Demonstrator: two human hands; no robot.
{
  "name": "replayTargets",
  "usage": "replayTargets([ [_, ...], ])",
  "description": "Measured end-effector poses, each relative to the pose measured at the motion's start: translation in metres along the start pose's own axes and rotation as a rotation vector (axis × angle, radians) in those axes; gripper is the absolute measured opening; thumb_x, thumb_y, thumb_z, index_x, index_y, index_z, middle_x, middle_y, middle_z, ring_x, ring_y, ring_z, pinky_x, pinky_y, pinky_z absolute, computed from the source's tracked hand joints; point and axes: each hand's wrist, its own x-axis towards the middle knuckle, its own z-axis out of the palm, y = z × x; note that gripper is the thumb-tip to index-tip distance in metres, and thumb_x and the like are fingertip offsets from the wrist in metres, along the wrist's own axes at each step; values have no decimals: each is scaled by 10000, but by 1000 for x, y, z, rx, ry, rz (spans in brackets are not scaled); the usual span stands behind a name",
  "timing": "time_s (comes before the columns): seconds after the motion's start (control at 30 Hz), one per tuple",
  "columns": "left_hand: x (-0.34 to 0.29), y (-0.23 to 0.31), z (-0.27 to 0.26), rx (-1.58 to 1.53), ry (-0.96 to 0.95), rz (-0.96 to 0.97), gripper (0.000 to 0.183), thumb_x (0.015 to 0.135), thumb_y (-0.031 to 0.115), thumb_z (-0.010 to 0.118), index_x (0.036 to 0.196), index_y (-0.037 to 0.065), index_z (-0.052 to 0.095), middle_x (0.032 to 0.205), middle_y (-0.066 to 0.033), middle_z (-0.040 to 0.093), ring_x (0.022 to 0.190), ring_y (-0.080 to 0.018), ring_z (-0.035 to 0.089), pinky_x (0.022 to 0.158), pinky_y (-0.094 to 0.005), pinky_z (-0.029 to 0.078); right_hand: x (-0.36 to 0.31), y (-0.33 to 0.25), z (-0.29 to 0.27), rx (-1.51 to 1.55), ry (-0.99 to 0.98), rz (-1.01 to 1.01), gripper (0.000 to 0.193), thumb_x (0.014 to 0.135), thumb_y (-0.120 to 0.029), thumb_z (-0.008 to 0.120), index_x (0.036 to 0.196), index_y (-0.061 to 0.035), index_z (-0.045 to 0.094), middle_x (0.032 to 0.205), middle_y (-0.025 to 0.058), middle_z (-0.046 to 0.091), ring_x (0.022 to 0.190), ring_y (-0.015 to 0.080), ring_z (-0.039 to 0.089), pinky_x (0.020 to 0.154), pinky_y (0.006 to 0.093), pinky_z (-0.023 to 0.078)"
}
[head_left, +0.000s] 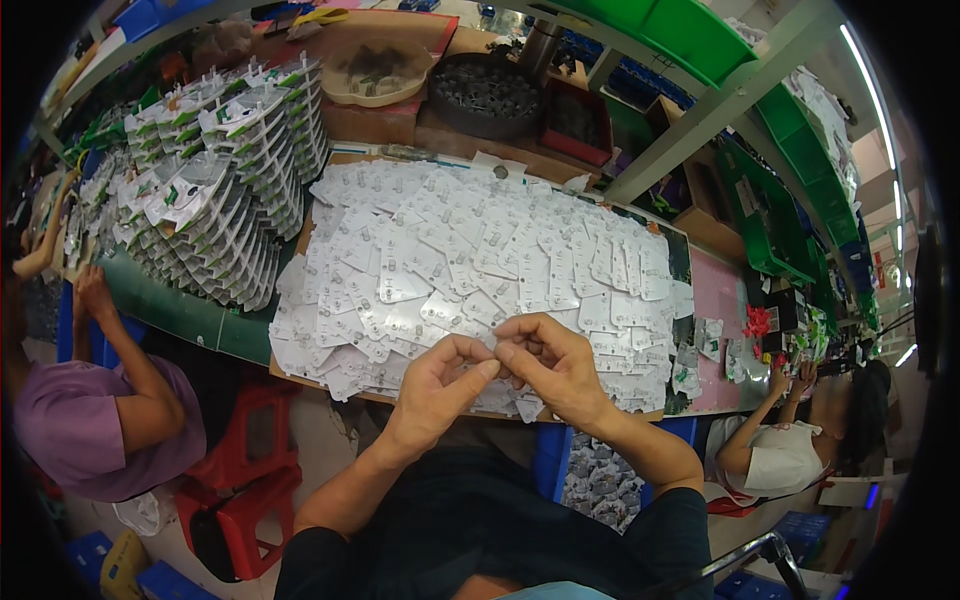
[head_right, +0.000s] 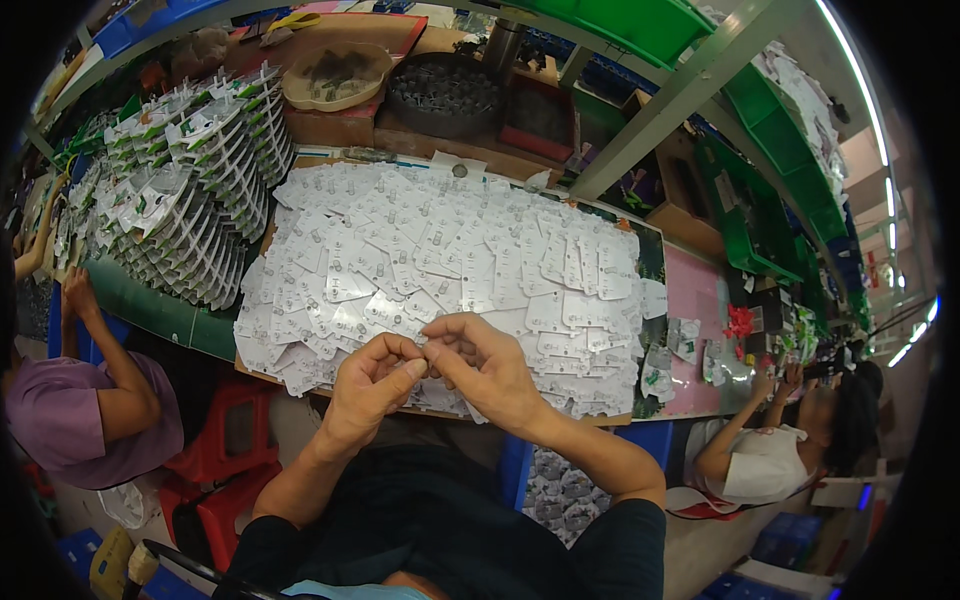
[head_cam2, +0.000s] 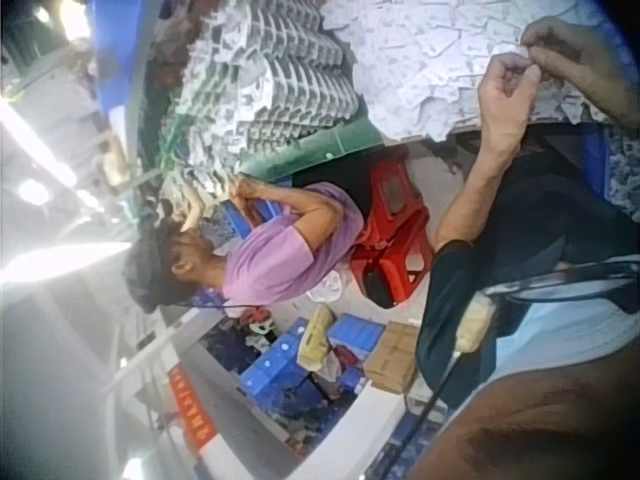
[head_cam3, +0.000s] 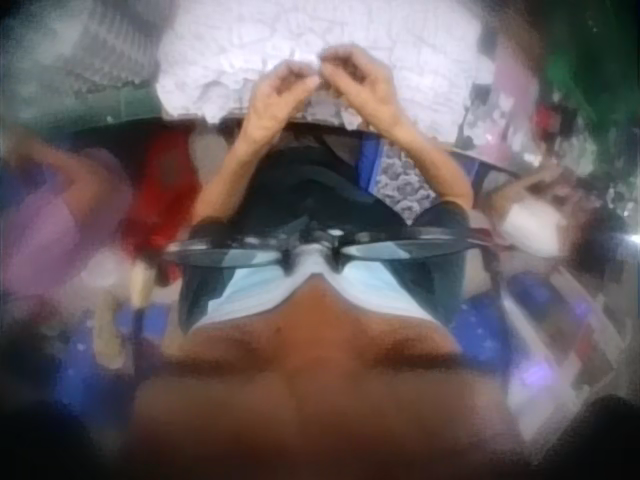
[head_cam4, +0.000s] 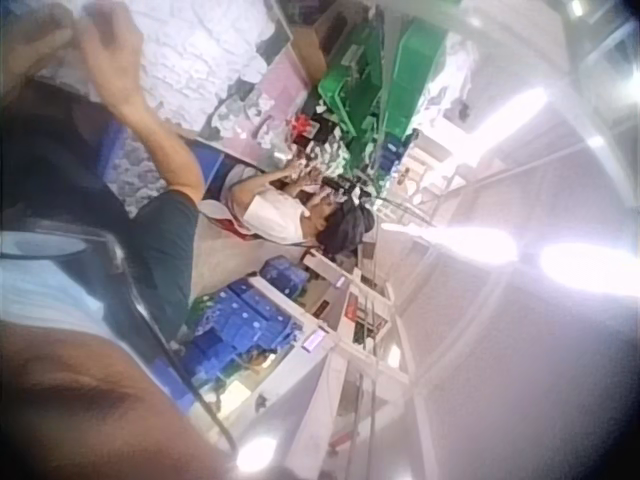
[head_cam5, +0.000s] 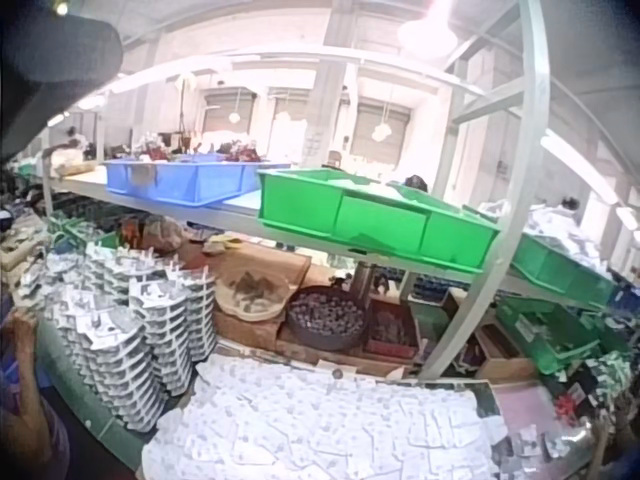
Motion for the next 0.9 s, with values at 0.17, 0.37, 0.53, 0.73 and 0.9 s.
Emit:
replayTargets([
  [0.17, 3, -3, -1, 30, 9, -1, 133, 956, 120, 582, 1045, 23, 561, 880, -6, 592, 610, 12, 410, 508, -152, 303, 10, 2, -9, 2, -28, 44, 248, 968, -94, 567, 1190, 7, 606, 904, 36, 617, 742, 65, 579, 623, 206, 490],
  [0.37, 0, 13, -4, -83, 65, -44, 128, 975, 125, 537, 1029, 12, 563, 798, -47, 586, 485, -12, 362, 446, -146, 290, 13, -16, -31, -146, 1, -61, 211, 932, -98, 628, 1121, -6, 639, 880, 32, 623, 738, 61, 588, 626, 202, 479],
  [0.53, -20, 4, -22, -77, -89, -229, 158, 980, 197, 571, 1038, 50, 584, 803, 10, 581, 557, -4, 382, 478, -157, 293, 55, -43, -64, -393, 149, -287, 174, 885, -72, 669, 1049, -14, 684, 944, 28, 634, 768, 67, 587, 630, 209, 473],
  [0.73, -38, -40, -29, 16, -293, -507, 181, 960, 242, 613, 1022, 71, 616, 833, 43, 591, 619, -2, 420, 523, -162, 322, 155, -57, -110, -784, 194, -313, 189, 849, -62, 666, 1017, 20, 695, 823, 66, 671, 663, 102, 608, 592, 251, 491],
  [0.9, -50, -72, -49, -8, -331, -615, 206, 951, 243, 626, 1031, 54, 618, 853, 30, 609, 621, -6, 423, 521, -170, 319, 237, -27, -125, -920, 200, -290, 196, 780, -89, 694, 936, 30, 700, 813, 163, 712, 761, 270, 698, 703, 363, 537],
])
